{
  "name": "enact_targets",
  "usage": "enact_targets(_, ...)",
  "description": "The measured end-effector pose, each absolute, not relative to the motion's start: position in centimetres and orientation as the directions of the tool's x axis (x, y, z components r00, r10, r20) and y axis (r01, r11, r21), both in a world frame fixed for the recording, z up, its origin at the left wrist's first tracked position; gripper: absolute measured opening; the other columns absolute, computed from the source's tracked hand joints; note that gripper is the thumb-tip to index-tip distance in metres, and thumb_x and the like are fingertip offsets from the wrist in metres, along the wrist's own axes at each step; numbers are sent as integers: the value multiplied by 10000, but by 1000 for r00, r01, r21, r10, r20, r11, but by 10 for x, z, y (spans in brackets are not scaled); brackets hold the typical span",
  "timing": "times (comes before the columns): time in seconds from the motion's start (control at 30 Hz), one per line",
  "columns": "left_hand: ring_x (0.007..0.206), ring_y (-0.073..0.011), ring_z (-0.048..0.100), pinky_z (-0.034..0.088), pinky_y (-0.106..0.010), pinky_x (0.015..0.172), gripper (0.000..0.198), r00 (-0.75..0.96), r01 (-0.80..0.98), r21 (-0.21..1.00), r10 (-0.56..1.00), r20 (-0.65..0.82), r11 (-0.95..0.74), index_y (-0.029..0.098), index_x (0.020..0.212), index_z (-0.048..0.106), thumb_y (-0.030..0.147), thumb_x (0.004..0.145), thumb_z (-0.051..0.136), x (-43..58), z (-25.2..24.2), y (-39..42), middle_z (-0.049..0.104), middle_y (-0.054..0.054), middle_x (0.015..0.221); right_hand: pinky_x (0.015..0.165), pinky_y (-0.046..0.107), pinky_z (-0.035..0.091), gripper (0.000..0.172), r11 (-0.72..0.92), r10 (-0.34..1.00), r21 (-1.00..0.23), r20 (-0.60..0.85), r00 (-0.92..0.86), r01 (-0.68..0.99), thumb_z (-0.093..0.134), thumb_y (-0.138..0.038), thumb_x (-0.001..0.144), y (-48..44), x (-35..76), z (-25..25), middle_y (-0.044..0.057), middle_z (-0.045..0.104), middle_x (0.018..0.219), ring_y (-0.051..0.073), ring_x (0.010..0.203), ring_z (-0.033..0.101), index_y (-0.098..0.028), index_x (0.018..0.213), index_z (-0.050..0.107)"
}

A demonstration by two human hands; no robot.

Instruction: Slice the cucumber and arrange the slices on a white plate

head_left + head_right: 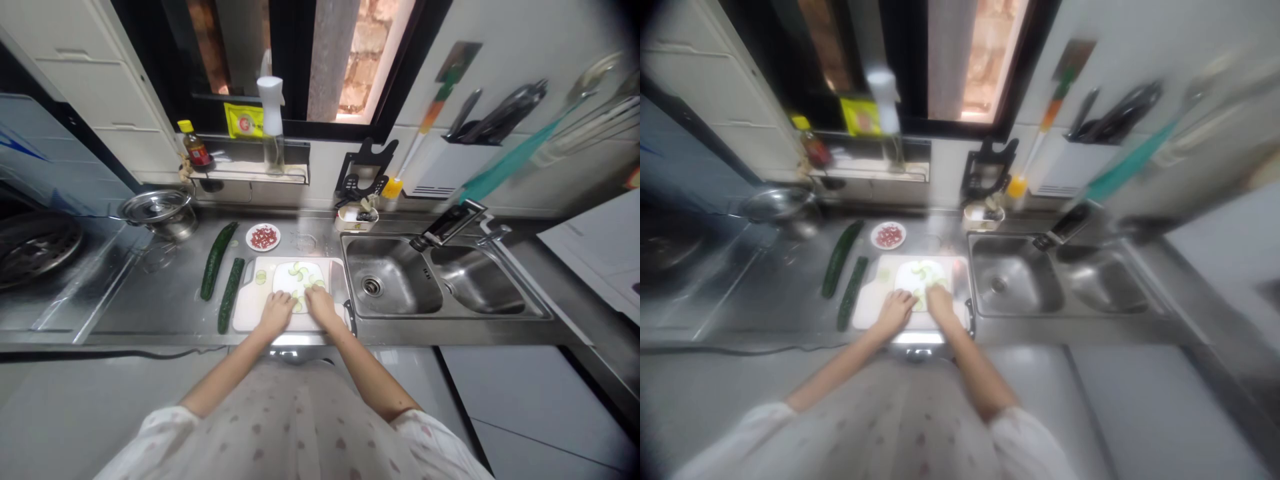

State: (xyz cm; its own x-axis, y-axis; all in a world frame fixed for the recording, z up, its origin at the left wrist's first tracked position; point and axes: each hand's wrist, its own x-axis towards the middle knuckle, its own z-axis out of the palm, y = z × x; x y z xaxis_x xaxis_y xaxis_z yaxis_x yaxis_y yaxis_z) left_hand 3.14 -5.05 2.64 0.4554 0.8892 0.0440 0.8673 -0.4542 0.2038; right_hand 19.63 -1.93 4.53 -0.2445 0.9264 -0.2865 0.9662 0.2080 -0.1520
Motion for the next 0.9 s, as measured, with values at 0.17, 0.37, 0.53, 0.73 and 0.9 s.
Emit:
enact_targets(0.17, 1019, -251, 440, 336, -394, 865, 271, 451, 874, 184, 891, 40, -451, 231, 1080, 653, 185, 889, 466, 32, 27, -50, 587, -88, 1055, 781, 281, 400, 287, 212, 923, -145, -296, -247, 966, 369, -222, 958, -21, 196, 49, 135, 600, 1074, 204, 975, 532, -152, 1056, 630)
enact_targets(0.37, 1015, -249, 438, 334, -387, 857, 275, 455, 874, 187, 890, 3, -448, 240, 1080, 658, 183, 884, 474, 32, 28, -49, 571, -90, 1051, 789, 281, 398, 279, 226, 915, -137, -310, -259, 964, 373, -210, 955, -23, 194, 48, 135, 609, 1056, 204, 981, 534, -147, 1041, 631)
enact_targets(0.53, 1007, -257, 436, 342, -394, 839, 283, 451, 878, 189, 892, -24, -439, 230, 1077, 659, 177, 889, 453, 33, 29, -49, 557, -104, 1035, 787, 277, 396, 280, 225, 915, -134, -311, -256, 965, 367, -207, 958, -23, 194, 49, 128, 611, 1056, 202, 979, 533, -148, 1036, 629)
enact_targets(0.73, 1001, -253, 439, 341, -400, 842, 289, 450, 880, 196, 892, -51, -433, 231, 1083, 660, 177, 895, 447, 33, 28, -48, 560, -106, 1024, 785, 291, 401, 280, 229, 915, -139, -306, -262, 963, 365, -204, 956, -23, 194, 49, 132, 605, 1065, 206, 979, 532, -154, 1043, 627)
enact_targets(0.9, 995, -257, 440, 337, -402, 831, 284, 447, 882, 188, 893, -43, -432, 226, 1071, 665, 180, 897, 445, 34, 28, -48, 567, -105, 1005, 783, 285, 399, 281, 222, 913, -139, -318, -256, 965, 368, -197, 952, -22, 194, 49, 135, 605, 1061, 203, 976, 533, -150, 1043, 630)
